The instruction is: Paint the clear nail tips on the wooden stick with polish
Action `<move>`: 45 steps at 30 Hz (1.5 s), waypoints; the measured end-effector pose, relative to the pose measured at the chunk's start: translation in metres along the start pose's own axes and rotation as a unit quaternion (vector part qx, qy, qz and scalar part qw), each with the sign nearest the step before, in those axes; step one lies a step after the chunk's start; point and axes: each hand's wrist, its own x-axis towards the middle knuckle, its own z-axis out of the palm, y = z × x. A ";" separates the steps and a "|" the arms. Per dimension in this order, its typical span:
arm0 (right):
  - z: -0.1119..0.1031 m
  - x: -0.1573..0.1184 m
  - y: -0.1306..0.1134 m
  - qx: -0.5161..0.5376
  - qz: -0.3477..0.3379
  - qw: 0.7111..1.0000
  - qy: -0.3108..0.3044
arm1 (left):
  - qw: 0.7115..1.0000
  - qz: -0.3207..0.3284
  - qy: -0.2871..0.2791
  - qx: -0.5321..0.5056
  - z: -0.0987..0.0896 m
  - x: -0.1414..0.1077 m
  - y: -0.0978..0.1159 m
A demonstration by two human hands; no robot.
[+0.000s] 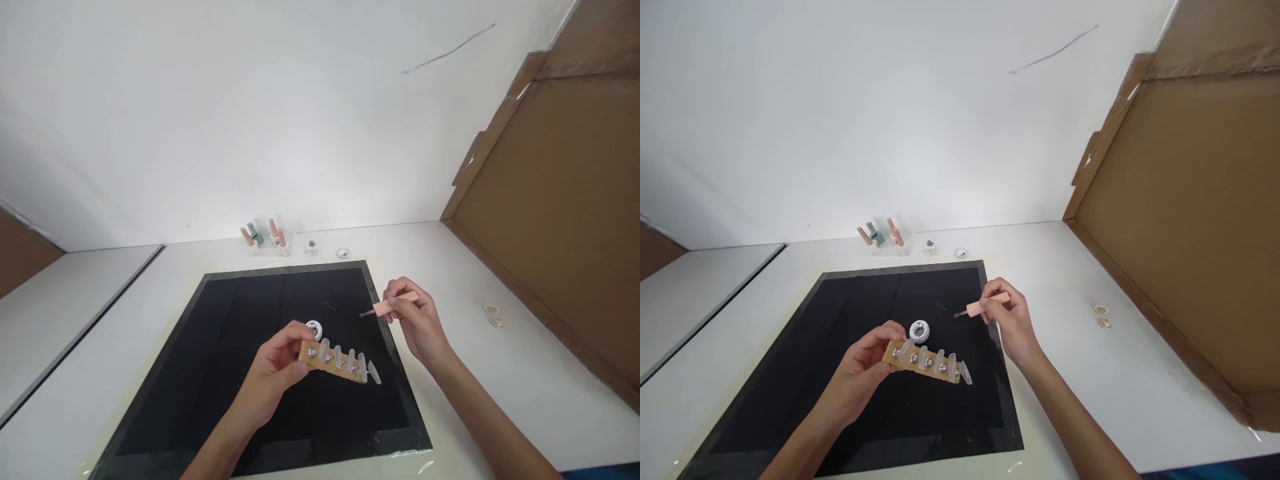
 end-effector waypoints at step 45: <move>0.008 0.006 0.011 -0.053 0.026 0.998 0.005 | 0.901 0.032 -0.102 0.420 -0.057 0.059 -0.008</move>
